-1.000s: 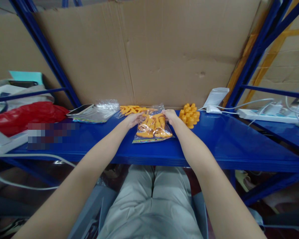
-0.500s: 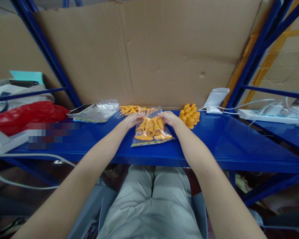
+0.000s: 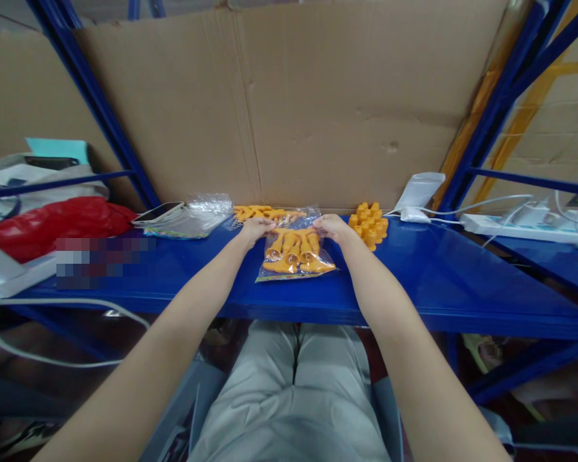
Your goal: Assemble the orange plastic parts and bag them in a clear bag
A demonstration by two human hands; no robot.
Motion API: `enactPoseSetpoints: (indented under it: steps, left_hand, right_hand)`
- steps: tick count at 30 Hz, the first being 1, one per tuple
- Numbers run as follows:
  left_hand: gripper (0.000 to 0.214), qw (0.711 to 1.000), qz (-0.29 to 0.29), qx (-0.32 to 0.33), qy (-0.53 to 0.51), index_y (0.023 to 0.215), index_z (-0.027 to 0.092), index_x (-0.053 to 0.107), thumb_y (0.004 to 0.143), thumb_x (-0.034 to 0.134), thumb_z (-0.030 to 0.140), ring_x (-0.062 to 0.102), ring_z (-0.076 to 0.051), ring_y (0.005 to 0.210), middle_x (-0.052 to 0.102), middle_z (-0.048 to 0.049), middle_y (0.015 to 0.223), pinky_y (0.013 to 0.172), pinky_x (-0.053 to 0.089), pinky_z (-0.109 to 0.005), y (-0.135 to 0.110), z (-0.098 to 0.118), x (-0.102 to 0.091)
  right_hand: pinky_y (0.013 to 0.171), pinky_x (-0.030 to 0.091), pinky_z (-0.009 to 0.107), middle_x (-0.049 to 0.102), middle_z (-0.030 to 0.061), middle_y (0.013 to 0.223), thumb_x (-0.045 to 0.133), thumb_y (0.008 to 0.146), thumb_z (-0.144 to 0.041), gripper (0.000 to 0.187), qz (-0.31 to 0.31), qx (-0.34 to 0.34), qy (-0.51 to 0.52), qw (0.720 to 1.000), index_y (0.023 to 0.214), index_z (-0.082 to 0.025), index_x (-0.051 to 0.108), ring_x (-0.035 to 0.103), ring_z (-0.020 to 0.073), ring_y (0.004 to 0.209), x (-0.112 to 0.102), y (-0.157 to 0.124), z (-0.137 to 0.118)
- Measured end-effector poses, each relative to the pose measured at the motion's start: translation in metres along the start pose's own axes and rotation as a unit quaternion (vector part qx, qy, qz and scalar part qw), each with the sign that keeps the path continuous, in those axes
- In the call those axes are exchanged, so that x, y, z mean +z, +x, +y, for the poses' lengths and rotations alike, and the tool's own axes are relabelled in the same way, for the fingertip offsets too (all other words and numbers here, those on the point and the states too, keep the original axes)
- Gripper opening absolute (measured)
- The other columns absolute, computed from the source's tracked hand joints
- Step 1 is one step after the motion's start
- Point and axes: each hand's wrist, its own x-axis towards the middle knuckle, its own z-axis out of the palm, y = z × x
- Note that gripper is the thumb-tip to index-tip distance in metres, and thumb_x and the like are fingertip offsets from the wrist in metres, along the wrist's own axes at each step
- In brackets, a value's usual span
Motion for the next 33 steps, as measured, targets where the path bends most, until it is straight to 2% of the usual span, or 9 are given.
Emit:
enactPoseSetpoints:
  steps: [4, 7, 10, 12, 17, 25, 29, 33]
  left_hand:
    - [0.016, 0.998, -0.063, 0.021, 0.012, 0.068, 0.012, 0.067, 0.061, 0.076, 0.001, 0.066, -0.011, 0.067, 0.069, -0.0017, 0.065, 0.089, 0.056, -0.033, -0.001, -0.003, -0.005]
    - [0.017, 0.995, -0.089, 0.044, 0.026, 0.067, 0.012, 0.07, 0.056, 0.081, 0.005, 0.069, -0.016, 0.077, 0.073, -0.0044, 0.07, 0.093, 0.055, -0.036, -0.001, -0.004, -0.008]
    - [0.017, 0.995, -0.076, 0.05, 0.029, 0.066, 0.013, 0.072, 0.054, 0.083, 0.008, 0.07, -0.019, 0.082, 0.075, -0.006, 0.072, 0.093, 0.056, -0.036, 0.0, -0.005, -0.007]
    - [0.015, 0.997, -0.063, 0.045, 0.027, 0.064, 0.014, 0.072, 0.054, 0.082, 0.007, 0.07, -0.019, 0.081, 0.075, -0.006, 0.073, 0.092, 0.056, -0.036, 0.0, -0.005, -0.006]
    - [0.015, 0.997, -0.04, 0.049, 0.037, 0.062, 0.014, 0.07, 0.058, 0.077, 0.001, 0.07, -0.018, 0.078, 0.074, -0.0056, 0.068, 0.086, 0.057, -0.033, -0.003, -0.001, -0.005]
    - [0.018, 0.996, 0.003, 0.061, 0.062, 0.055, 0.014, 0.066, 0.058, 0.072, -0.003, 0.069, -0.017, 0.068, 0.066, 0.0015, 0.051, 0.083, 0.056, -0.035, -0.001, 0.002, 0.0]
    - [0.02, 0.994, 0.002, 0.085, 0.073, 0.054, 0.015, 0.066, 0.062, 0.065, -0.004, 0.068, -0.016, 0.067, 0.066, 0.0013, 0.051, 0.086, 0.056, -0.034, 0.001, -0.002, 0.0]
    - [0.014, 0.99, -0.023, 0.109, 0.082, 0.058, 0.013, 0.069, 0.061, 0.066, -0.001, 0.07, -0.017, 0.072, 0.072, -0.0041, 0.06, 0.086, 0.057, -0.032, 0.005, -0.006, -0.003]
  right_hand:
    - [0.054, 0.046, 0.018, 0.065, -0.0003, 0.056, 0.074, 0.07, 0.002, 0.027, -0.038, -0.015, -0.002, 0.999, 0.062, -0.015, 0.054, 0.059, 0.009, 0.052, -0.004, 0.003, 0.003]
    - [0.052, 0.044, 0.017, 0.064, -0.0018, 0.055, 0.076, 0.067, 0.001, 0.025, -0.053, -0.022, -0.012, 0.998, 0.064, -0.016, 0.057, 0.057, 0.0081, 0.051, -0.004, 0.003, 0.003]
    - [0.057, 0.047, 0.018, 0.07, 0.0007, 0.063, 0.066, 0.071, 0.002, 0.018, -0.043, -0.022, -0.008, 0.999, 0.07, -0.015, 0.066, 0.058, 0.0086, 0.054, -0.002, 0.001, 0.001]
    - [0.059, 0.047, 0.019, 0.072, 0.0024, 0.067, 0.059, 0.071, 0.004, 0.021, -0.017, -0.019, -0.012, 1.0, 0.07, -0.014, 0.069, 0.057, 0.0082, 0.054, -0.002, -0.001, 0.0]
    - [0.056, 0.044, 0.018, 0.067, 0.0012, 0.056, 0.048, 0.067, 0.007, 0.029, 0.011, -0.018, -0.021, 1.0, 0.058, -0.014, 0.067, 0.052, 0.0074, 0.049, -0.002, -0.004, -0.002]
    - [0.05, 0.042, 0.017, 0.061, -0.001, 0.047, 0.045, 0.066, 0.011, 0.035, 0.036, -0.029, -0.001, 0.999, 0.054, -0.014, 0.065, 0.05, 0.0072, 0.045, -0.002, 0.002, 0.002]
    - [0.053, 0.046, 0.018, 0.067, 0.0001, 0.054, 0.046, 0.067, 0.013, 0.035, 0.033, -0.034, 0.006, 0.999, 0.057, -0.015, 0.065, 0.055, 0.0079, 0.049, -0.005, 0.008, 0.007]
    - [0.058, 0.05, 0.019, 0.074, 0.004, 0.07, 0.051, 0.071, 0.011, 0.032, 0.01, -0.042, 0.01, 0.999, 0.057, -0.015, 0.063, 0.059, 0.008, 0.055, -0.009, 0.012, 0.013]
